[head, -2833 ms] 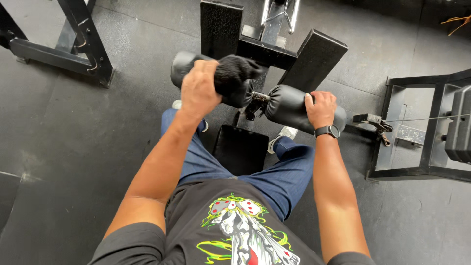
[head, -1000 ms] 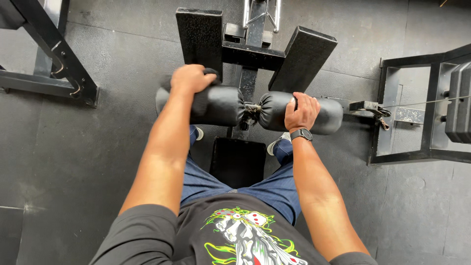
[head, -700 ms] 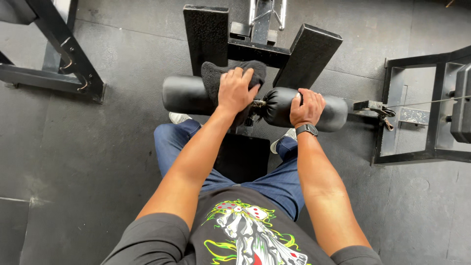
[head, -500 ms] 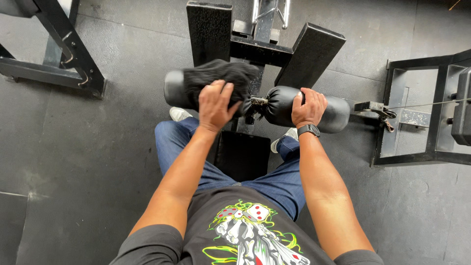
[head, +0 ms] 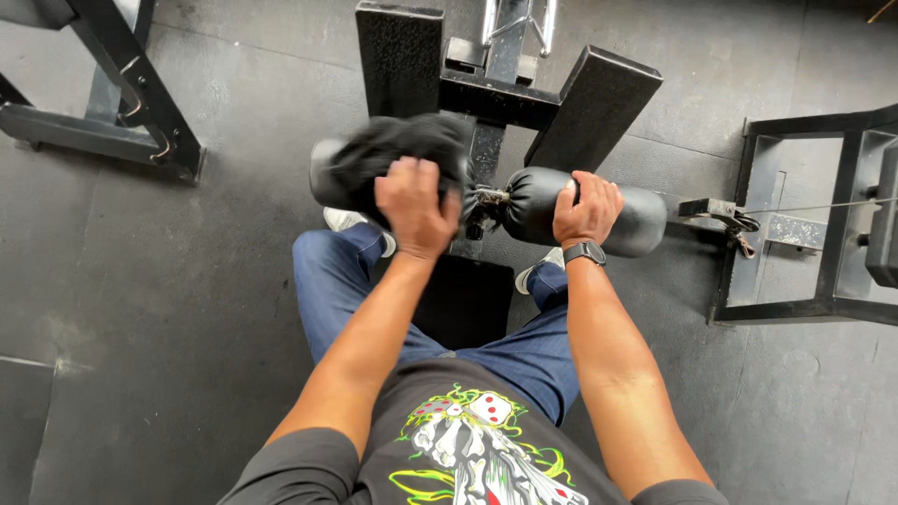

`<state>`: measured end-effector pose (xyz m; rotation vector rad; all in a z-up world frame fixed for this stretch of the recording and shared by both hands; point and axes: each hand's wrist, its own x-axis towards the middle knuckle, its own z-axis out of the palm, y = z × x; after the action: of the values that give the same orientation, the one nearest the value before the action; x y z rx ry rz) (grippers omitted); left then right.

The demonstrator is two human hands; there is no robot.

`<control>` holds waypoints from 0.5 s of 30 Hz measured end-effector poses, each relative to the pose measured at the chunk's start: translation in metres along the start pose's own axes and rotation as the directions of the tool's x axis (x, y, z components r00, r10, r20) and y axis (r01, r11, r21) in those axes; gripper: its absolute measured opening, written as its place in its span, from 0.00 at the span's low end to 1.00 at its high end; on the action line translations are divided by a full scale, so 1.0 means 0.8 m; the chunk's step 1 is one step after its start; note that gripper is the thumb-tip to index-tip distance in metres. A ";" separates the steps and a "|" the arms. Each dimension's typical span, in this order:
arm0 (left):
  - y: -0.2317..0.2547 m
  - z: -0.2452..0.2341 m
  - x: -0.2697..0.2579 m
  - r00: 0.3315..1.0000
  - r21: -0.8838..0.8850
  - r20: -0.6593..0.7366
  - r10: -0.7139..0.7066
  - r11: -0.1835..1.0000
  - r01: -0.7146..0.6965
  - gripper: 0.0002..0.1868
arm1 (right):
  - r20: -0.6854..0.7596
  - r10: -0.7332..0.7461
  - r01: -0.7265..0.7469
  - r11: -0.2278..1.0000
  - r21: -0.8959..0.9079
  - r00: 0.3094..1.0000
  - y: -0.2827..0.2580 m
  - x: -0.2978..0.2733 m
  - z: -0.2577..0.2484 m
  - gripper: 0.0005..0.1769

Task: The person wipes the seat, rollers, and footrests of a gym machine using a black towel.

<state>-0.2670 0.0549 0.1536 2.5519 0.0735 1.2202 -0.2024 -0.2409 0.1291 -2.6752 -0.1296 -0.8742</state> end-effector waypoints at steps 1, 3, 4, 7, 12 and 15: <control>0.025 0.010 -0.007 0.997 -0.060 0.019 0.076 0.995 -0.074 0.38 | 0.001 0.000 0.000 1.000 -0.006 1.000 -0.001 0.002 -0.002 0.13; 0.054 0.017 -0.028 0.989 -0.111 0.029 0.145 0.984 -0.141 0.45 | 0.004 -0.010 0.010 1.000 -0.005 1.000 -0.004 0.000 -0.007 0.13; 0.058 0.017 -0.038 0.979 -0.102 0.040 0.201 0.975 -0.196 0.47 | 0.015 -0.003 0.003 1.000 0.005 1.000 -0.003 0.001 -0.008 0.13; 0.037 0.018 -0.039 0.963 -0.130 0.045 0.265 0.957 -0.258 0.45 | 0.016 0.003 -0.003 1.000 -0.005 1.000 -0.002 0.001 -0.008 0.14; -0.039 -0.009 -0.032 0.997 -0.014 -0.049 0.057 0.998 -0.058 0.36 | -0.001 0.023 -0.023 1.000 0.019 1.000 0.001 -0.013 -0.008 0.14; -0.070 -0.006 -0.020 0.922 0.145 -0.212 -0.323 0.923 0.356 0.45 | 0.013 0.032 -0.032 0.999 -0.019 0.999 0.003 -0.018 -0.004 0.13</control>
<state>-0.2761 0.1061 0.1274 2.4232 0.6721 1.3518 -0.2149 -0.2441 0.1223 -2.6933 -0.0819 -0.8515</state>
